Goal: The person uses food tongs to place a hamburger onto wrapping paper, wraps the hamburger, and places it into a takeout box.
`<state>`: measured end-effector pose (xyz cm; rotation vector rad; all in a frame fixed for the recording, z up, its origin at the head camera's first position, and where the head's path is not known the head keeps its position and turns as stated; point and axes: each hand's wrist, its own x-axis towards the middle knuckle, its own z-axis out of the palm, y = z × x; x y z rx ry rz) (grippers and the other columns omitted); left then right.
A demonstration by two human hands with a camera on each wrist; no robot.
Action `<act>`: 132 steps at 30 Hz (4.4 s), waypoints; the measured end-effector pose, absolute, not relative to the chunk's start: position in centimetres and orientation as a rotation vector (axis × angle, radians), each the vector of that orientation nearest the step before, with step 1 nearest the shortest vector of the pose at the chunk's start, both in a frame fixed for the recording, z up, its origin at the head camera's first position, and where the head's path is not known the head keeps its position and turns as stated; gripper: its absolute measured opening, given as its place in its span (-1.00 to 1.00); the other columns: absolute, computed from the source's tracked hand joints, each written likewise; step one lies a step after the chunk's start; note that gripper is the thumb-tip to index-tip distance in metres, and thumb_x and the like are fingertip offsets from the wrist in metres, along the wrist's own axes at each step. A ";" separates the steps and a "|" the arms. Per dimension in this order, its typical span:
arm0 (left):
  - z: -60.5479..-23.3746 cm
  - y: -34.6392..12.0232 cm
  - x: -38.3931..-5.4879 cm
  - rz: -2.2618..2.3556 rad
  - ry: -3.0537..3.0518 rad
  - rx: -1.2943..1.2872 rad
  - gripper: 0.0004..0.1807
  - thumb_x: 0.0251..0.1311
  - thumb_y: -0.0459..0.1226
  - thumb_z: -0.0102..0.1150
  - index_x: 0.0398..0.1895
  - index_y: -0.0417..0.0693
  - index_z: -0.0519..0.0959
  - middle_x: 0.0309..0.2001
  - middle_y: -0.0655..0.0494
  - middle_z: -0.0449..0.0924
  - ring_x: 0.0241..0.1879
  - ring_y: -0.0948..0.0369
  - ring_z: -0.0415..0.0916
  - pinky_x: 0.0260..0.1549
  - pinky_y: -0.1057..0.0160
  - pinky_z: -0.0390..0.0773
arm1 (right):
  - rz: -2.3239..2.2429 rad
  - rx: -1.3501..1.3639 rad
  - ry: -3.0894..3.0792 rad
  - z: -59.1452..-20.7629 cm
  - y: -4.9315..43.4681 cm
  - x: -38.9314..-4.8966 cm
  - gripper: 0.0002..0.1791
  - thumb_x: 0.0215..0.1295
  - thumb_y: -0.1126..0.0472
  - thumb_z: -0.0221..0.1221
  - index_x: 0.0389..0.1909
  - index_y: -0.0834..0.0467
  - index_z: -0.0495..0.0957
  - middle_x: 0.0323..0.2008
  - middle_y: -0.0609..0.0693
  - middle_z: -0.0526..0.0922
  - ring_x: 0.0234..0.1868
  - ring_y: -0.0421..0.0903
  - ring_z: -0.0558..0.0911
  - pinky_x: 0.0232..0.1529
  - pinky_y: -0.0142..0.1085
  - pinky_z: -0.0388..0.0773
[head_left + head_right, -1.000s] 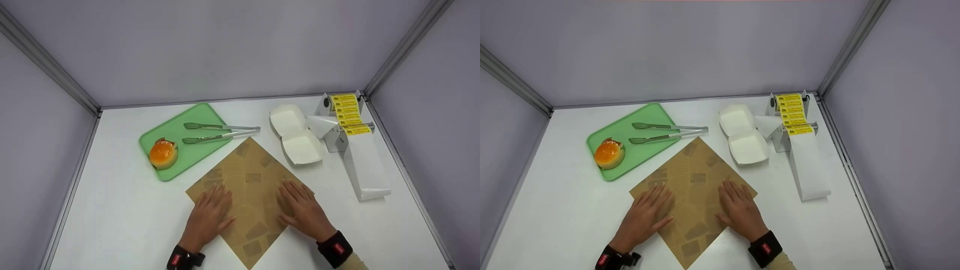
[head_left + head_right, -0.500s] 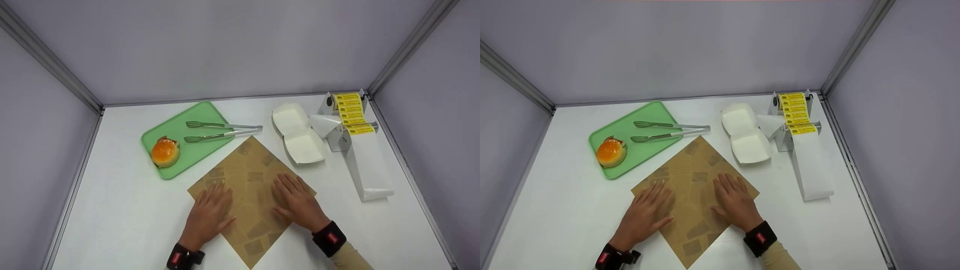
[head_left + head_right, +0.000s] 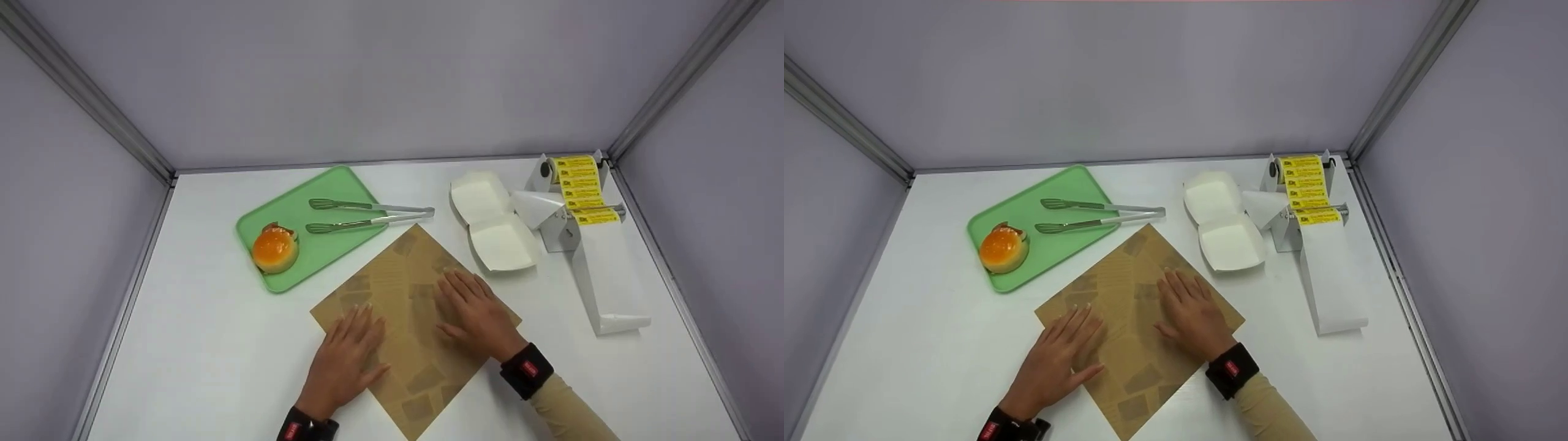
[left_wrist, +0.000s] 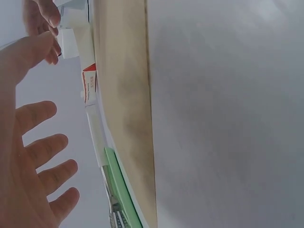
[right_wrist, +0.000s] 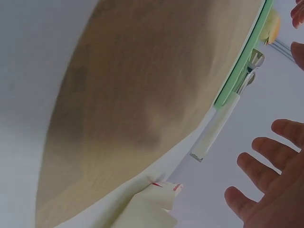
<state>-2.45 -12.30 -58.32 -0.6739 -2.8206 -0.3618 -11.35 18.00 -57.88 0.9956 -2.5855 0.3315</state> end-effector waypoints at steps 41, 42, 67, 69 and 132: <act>-58.6 -12.1 -1.6 -0.438 -2.967 -0.611 -0.14 0.18 0.27 0.26 0.50 0.17 0.34 0.56 0.06 0.23 0.53 -0.01 0.21 0.41 -0.17 0.29 | 0.300 1.002 -2.799 -56.6 10.8 -22.6 -0.12 0.25 -0.14 0.31 0.47 0.24 0.31 0.49 0.20 0.34 0.51 0.15 0.33 0.50 0.12 0.23; -58.6 -12.1 -1.6 -0.437 -2.963 -0.612 -0.14 0.17 0.26 0.27 0.50 0.17 0.35 0.56 0.06 0.23 0.53 -0.01 0.21 0.41 -0.17 0.29 | 0.294 1.005 -2.806 -56.7 10.7 -22.9 -0.13 0.26 -0.14 0.31 0.47 0.23 0.31 0.49 0.19 0.33 0.51 0.15 0.32 0.50 0.12 0.22; -58.5 -12.2 -1.3 -0.423 -3.026 -0.614 -0.16 0.24 0.29 0.17 0.53 0.21 0.29 0.58 0.07 0.17 0.54 0.01 0.19 0.41 -0.20 0.29 | 0.048 1.099 -2.793 -56.7 7.4 -28.5 -0.17 0.28 -0.14 0.32 0.44 0.21 0.32 0.44 0.23 0.40 0.47 0.16 0.39 0.47 0.08 0.30; -58.5 -12.2 -1.3 -0.415 -3.018 -0.619 -0.16 0.24 0.29 0.17 0.53 0.21 0.29 0.58 0.07 0.18 0.53 0.01 0.20 0.41 -0.20 0.30 | 0.061 1.085 -2.827 -56.9 7.2 -28.8 -0.17 0.28 -0.13 0.32 0.45 0.20 0.32 0.42 0.23 0.42 0.46 0.16 0.40 0.48 0.08 0.29; -59.1 -12.8 -1.3 -0.487 -2.994 -0.570 -0.33 0.25 0.13 0.26 0.40 0.15 0.46 0.53 0.03 0.27 0.52 0.01 0.23 0.36 -0.19 0.35 | 0.222 1.174 -2.638 -56.2 8.6 -27.8 -0.54 0.32 0.01 0.33 0.06 0.19 0.47 -0.39 0.13 0.68 -0.64 -0.01 0.57 -0.54 -0.08 0.63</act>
